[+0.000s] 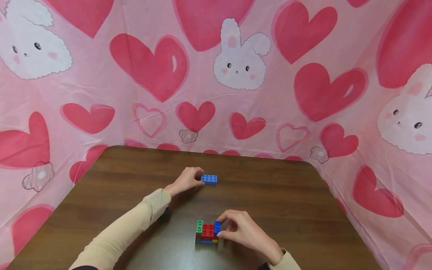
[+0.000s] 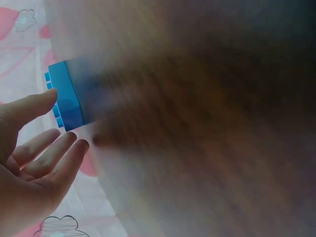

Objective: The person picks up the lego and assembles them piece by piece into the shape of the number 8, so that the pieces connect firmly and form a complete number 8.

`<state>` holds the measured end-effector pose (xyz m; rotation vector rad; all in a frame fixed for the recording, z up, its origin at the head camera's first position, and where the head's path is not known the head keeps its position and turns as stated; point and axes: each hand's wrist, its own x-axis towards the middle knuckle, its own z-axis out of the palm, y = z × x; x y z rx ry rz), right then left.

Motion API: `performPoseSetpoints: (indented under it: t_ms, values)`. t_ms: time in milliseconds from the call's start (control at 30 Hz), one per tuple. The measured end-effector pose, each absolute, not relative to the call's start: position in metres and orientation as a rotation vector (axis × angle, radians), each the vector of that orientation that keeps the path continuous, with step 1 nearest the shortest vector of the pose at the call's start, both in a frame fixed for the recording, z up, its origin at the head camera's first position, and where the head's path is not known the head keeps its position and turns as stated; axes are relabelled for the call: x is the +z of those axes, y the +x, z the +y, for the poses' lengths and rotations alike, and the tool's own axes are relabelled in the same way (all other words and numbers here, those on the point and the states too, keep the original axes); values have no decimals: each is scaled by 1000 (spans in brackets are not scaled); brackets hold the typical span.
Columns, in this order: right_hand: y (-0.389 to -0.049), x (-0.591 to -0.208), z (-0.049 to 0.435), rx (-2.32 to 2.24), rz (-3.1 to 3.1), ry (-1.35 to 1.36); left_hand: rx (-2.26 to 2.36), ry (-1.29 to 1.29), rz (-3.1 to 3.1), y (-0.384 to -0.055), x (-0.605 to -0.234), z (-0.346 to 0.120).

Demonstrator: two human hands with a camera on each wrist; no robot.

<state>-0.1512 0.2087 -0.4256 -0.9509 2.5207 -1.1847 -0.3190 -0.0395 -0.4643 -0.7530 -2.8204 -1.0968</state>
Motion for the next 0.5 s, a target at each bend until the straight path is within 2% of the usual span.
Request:
performPoseSetpoints:
  t_ms: [500]
  values:
    - [-152,-425,208,-1171,2535,-931,-1040,-733,-2845,-323,-462,-35]
